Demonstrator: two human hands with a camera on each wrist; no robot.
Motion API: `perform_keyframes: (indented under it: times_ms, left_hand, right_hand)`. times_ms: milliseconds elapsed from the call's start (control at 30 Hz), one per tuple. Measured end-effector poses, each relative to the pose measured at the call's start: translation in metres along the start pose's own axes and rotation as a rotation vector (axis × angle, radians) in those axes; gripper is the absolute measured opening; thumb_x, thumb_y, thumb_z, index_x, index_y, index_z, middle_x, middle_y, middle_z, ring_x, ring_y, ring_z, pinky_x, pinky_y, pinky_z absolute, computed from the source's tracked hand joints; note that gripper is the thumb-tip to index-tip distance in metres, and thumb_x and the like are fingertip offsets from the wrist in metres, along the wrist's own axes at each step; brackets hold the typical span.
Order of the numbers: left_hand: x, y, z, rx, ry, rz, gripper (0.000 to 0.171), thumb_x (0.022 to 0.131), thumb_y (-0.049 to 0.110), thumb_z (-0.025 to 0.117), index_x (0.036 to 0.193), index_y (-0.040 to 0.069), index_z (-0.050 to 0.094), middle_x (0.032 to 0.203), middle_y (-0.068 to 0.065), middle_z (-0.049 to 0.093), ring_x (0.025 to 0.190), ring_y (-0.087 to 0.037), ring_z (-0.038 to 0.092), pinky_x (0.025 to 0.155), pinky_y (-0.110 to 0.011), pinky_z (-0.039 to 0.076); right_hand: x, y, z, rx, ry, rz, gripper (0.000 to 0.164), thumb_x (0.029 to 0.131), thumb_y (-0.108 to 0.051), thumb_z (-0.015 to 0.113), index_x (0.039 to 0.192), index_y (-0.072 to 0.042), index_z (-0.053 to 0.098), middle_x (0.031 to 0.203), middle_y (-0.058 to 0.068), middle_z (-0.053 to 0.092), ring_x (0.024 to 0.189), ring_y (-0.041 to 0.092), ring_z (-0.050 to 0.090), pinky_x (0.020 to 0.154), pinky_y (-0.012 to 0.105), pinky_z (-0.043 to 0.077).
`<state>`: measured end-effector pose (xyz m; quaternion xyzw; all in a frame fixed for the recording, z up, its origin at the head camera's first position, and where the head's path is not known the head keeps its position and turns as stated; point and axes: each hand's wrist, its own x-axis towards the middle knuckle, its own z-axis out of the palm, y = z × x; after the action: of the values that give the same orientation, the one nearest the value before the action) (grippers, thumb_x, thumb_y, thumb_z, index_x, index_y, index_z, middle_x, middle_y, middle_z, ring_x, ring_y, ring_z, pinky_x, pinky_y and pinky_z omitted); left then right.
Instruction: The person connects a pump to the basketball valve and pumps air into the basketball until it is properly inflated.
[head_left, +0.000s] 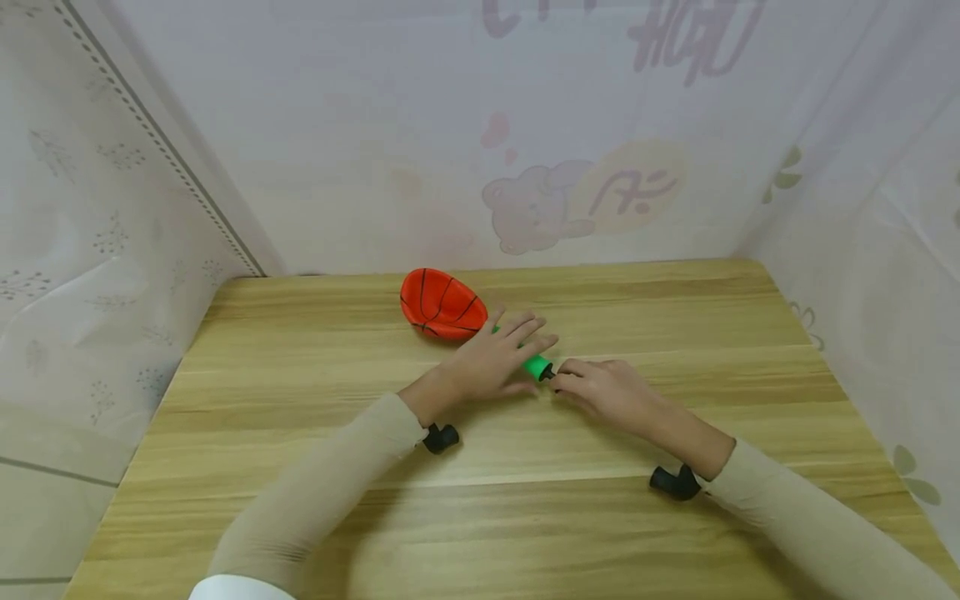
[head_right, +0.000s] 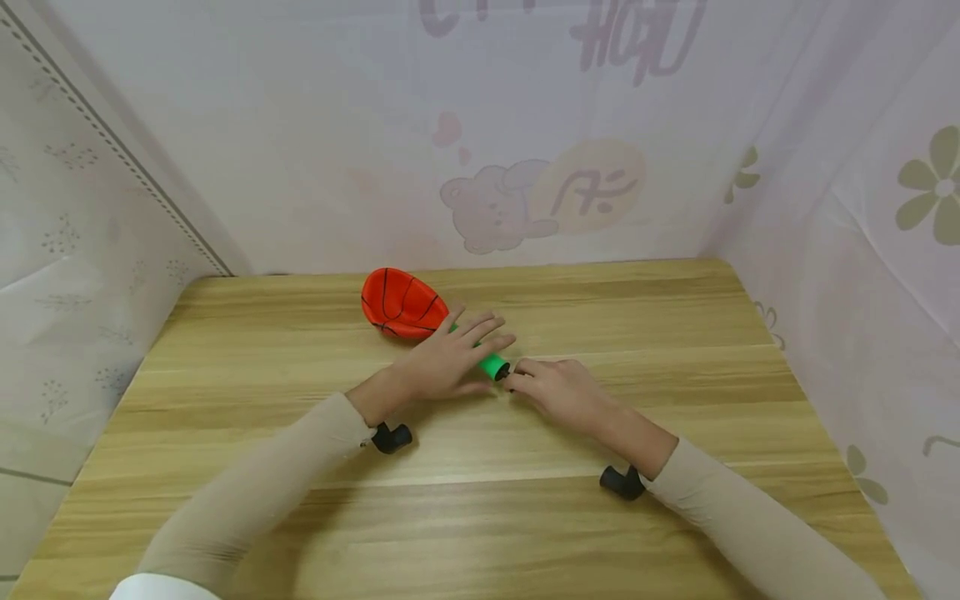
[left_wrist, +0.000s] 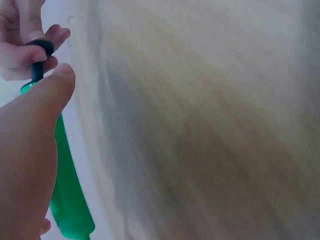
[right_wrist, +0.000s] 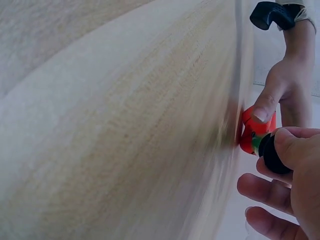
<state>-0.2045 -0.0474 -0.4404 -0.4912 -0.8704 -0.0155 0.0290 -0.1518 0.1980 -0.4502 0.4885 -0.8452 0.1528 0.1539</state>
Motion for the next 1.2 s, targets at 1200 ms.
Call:
perform_keyframes:
  times_ms: [1200]
  left_hand:
    - [0.005, 0.005, 0.004, 0.081, -0.002, 0.055, 0.016, 0.106, 0.024, 0.054, 0.121, 0.019, 0.055, 0.11, 0.003, 0.057, 0.11, -0.017, 0.052, 0.099, -0.036, 0.04]
  right_hand:
    - [-0.003, -0.004, 0.001, -0.026, 0.035, -0.009, 0.026, 0.082, -0.009, 0.083, 0.106, -0.013, 0.071, 0.097, -0.002, 0.067, 0.066, 0.005, 0.059, 0.056, 0.02, 0.05]
